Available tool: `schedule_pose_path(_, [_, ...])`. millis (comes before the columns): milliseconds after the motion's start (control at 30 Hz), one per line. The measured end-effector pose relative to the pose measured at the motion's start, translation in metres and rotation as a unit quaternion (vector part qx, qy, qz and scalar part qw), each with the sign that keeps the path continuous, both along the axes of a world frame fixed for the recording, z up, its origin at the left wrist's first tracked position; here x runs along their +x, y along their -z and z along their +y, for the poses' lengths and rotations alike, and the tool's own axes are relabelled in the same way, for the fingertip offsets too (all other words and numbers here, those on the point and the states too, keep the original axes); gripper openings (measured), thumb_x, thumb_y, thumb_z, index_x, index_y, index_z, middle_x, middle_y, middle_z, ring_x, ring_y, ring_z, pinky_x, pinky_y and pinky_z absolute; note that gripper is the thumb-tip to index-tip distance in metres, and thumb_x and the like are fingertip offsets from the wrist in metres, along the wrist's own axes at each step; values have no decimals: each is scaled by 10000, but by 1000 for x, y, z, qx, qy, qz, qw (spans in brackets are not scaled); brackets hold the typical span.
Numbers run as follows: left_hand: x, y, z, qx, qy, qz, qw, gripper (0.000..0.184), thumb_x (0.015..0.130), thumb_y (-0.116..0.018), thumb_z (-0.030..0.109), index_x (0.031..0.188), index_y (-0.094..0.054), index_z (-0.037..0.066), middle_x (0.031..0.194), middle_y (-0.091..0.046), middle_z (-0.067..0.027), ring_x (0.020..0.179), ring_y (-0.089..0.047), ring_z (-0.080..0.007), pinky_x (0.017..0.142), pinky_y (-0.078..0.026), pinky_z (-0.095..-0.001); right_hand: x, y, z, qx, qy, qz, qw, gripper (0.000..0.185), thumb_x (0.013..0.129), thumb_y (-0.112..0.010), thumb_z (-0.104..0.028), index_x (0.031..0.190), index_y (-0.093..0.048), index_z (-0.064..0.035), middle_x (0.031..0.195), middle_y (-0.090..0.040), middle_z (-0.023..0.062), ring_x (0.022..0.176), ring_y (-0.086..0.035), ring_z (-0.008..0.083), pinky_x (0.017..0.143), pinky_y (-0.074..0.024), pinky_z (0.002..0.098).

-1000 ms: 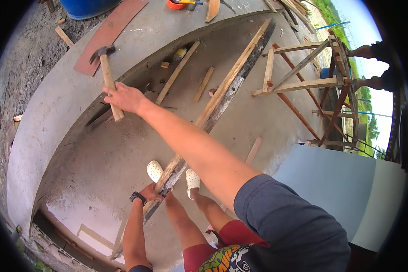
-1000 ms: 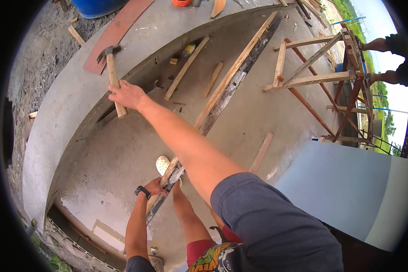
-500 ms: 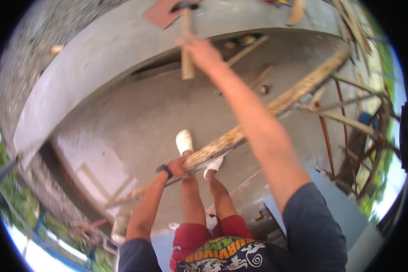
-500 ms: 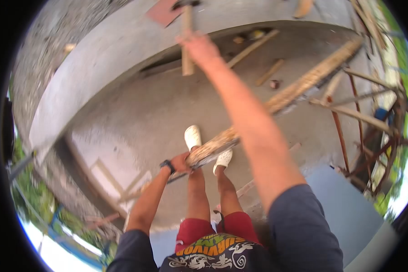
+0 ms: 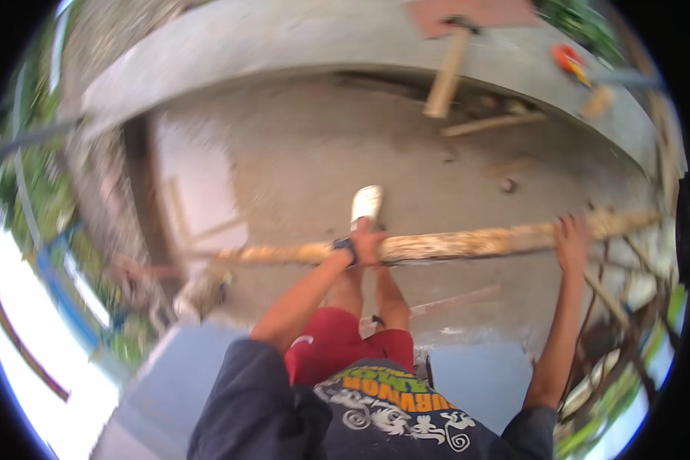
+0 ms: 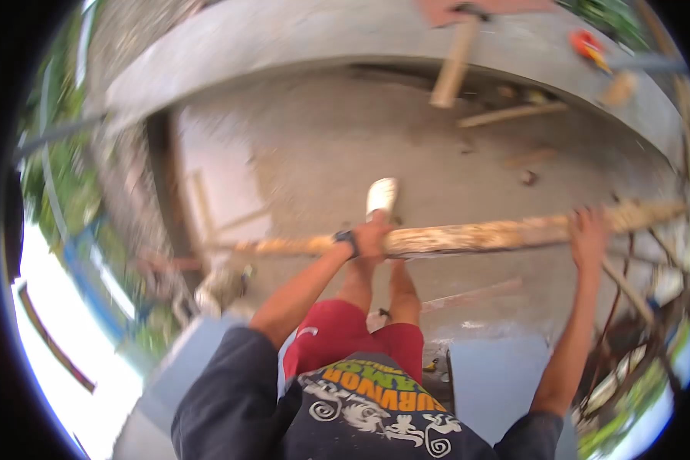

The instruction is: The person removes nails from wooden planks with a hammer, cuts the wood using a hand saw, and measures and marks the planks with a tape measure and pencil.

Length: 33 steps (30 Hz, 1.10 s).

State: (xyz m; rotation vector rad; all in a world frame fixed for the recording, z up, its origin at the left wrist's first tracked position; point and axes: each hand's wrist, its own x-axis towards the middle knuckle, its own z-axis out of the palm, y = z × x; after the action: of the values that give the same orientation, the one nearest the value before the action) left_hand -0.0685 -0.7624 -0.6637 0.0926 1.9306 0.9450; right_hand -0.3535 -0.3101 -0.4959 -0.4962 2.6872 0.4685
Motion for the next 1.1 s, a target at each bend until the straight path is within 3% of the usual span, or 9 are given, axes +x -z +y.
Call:
schedule_pose_path(67, [-23, -32, 1, -17, -15, -72, 997, 753, 669, -839, 375, 1313, -566, 98, 1123, -706, -238, 1064, -682, -400, 886, -561, -486, 12, 5, 29, -9, -126, 57, 990, 266, 942, -564, -271, 1078, -666, -67, 1214, -638, 160, 1302, -490, 421, 1102, -328, 607])
schedule_pose_path(267, [-35, -10, -33, -31, 58, -12, 998, 822, 489, -938, 423, 1144, -600, 58, 1059, -719, -199, 1017, -685, -398, 869, -557, -459, 28, -10, 17, -51, 74, 89, 992, 416, 999, -487, -474, 1124, -679, -126, 1297, -606, 131, 1436, -380, 408, 1168, -221, 670])
schedule_pose_path(333, [-58, -78, -11, -71, 88, 38, 993, 816, 496, -931, 426, 1149, -599, 67, 1047, -722, -196, 1012, -686, -398, 866, -557, -460, 60, -91, 36, -77, 89, 120, 986, 421, 1006, -485, -472, 1141, -681, -124, 1310, -602, 123, 1437, -376, 413, 1174, -226, 656])
schedule_pose_path(567, [-109, -210, 11, -141, 146, 145, 968, 795, 519, -907, 439, 1167, -596, 100, 1008, -730, -187, 997, -691, -398, 858, -557, -465, 110, -172, 53, -124, 145, 158, 969, 461, 995, -506, -508, 1196, -674, -128, 1337, -582, 139, 1433, -376, 419, 1179, -223, 645])
schedule_pose_path(833, [-107, -277, -35, -170, 229, 214, 934, 749, 552, -861, 476, 1163, -593, 135, 939, -738, -166, 941, -697, -402, 859, -539, -475, 192, -259, 78, -124, 187, 43, 974, 962, 732, -685, -774, 1446, -519, -152, 1535, -441, 150, 1509, -243, 416, 1211, -164, 630])
schedule_pose_path(900, [-112, -278, -27, -147, 249, 245, 925, 688, 571, -853, 464, 1127, -607, 142, 933, -740, -163, 933, -701, -397, 907, -517, -486, 218, -279, 93, -149, 196, 31, 969, 1012, 638, -801, -704, 1434, -519, -144, 1503, -461, 151, 1489, -273, 417, 1212, -194, 602])
schedule_pose_path(967, [-120, -289, -10, -113, 259, 245, 927, 658, 571, -859, 477, 1080, -611, 143, 922, -732, -174, 901, -700, -404, 817, -554, -503, 240, -291, 105, -163, 200, 50, 965, 973, 583, -926, -413, 1421, -507, -154, 1441, -481, 122, 1444, -333, 397, 1216, -238, 561])
schedule_pose_path(1033, [-121, -291, 4, -79, 245, 289, 922, 621, 581, -838, 396, 1108, -608, 158, 930, -719, -166, 908, -672, -412, 869, -504, -503, 268, -274, 121, -134, 238, 81, 959, 927, 567, -941, -193, 1393, -522, -155, 1386, -508, 113, 1412, -369, 388, 1198, -274, 548])
schedule_pose_path(1100, [-129, -301, 28, -110, 267, 284, 914, 587, 592, -812, 349, 1111, -608, 164, 997, -705, -156, 965, -650, -420, 886, -478, -504, 295, -274, 134, -113, 244, 113, 957, 897, 571, -937, -160, 1373, -534, -151, 1355, -519, 108, 1359, -422, 371, 1175, -288, 555])
